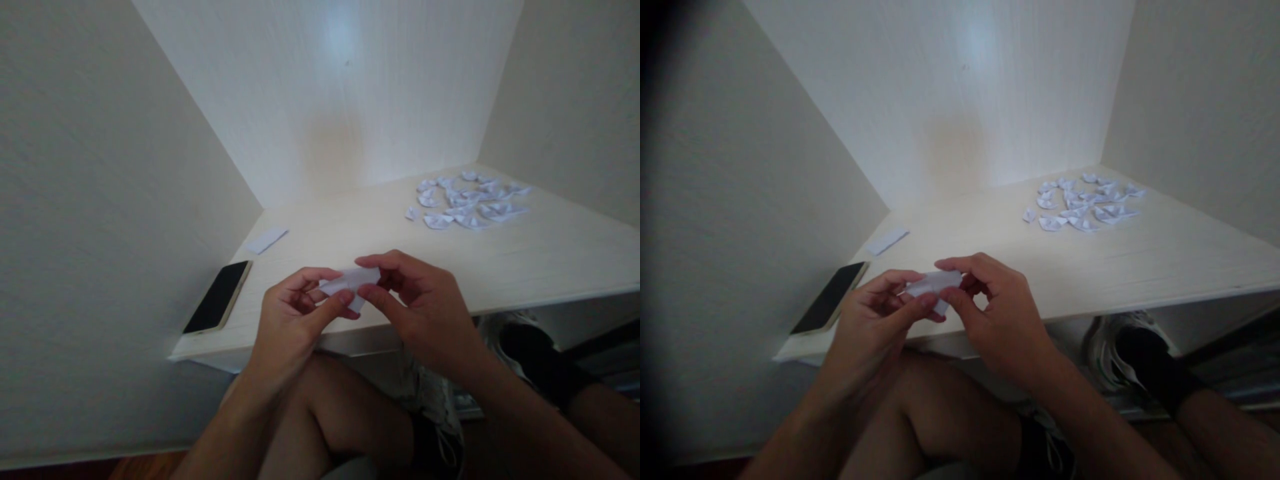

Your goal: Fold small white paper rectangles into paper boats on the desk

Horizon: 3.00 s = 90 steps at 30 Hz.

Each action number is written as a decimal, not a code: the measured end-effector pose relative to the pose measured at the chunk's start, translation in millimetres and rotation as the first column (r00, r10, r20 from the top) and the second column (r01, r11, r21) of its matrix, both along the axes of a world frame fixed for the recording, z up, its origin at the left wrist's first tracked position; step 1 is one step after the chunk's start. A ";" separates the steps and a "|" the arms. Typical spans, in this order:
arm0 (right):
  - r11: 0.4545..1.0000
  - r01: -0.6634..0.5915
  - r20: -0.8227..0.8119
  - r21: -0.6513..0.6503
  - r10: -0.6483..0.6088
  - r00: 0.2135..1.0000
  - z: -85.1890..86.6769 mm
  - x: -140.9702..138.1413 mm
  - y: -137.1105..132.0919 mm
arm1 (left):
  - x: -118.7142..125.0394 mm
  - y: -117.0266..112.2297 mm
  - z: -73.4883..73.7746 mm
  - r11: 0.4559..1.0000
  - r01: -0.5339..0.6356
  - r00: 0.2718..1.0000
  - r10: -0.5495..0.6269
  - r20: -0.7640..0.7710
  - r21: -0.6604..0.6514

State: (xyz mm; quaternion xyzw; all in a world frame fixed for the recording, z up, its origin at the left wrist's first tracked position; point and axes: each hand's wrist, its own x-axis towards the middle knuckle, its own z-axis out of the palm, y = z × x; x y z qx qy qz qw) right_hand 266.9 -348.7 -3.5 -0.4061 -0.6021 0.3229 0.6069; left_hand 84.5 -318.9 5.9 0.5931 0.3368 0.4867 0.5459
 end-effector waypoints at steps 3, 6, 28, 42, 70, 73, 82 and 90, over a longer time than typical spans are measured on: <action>0.999 -0.027 -0.009 -0.016 0.027 1.000 1.3 0.5 0.2 | -1.6 -0.7 -1.3 1.000 -0.012 0.999 0.012 -0.034 -0.001; 0.994 -0.086 -0.043 -0.067 0.083 0.996 2.5 3.2 1.5 | -2.1 -1.1 -0.9 1.000 -0.024 0.998 0.025 -0.062 0.006; 0.996 -0.082 -0.099 0.031 0.085 0.991 -11.0 -0.4 0.9 | 2.3 -5.8 7.4 0.994 -0.107 0.990 0.109 -0.095 0.020; 0.995 -0.040 -0.100 0.089 0.049 0.994 -13.4 -0.2 -6.0 | 10.5 -15.9 11.5 0.989 -0.002 0.998 -0.007 -0.060 -0.147; 0.985 -0.072 -0.329 -0.158 0.016 0.944 -6.9 -8.9 -3.4 | 13.6 -15.8 22.5 0.986 -0.166 0.980 0.166 -0.106 0.011; 0.985 -0.057 -0.285 -0.165 0.008 0.959 -6.4 -6.6 -2.8 | 10.1 -12.6 22.1 0.985 -0.170 0.974 0.174 -0.149 0.039; 0.985 0.055 0.017 -0.161 -0.053 0.998 -2.8 -6.0 -7.8 | 7.6 -16.6 28.0 0.970 -0.176 0.936 0.219 -0.276 0.170; 0.977 0.128 0.150 -0.167 -0.103 0.983 -1.5 -5.8 -9.3 | 7.0 -23.1 25.6 0.969 -0.189 0.927 0.230 -0.296 0.161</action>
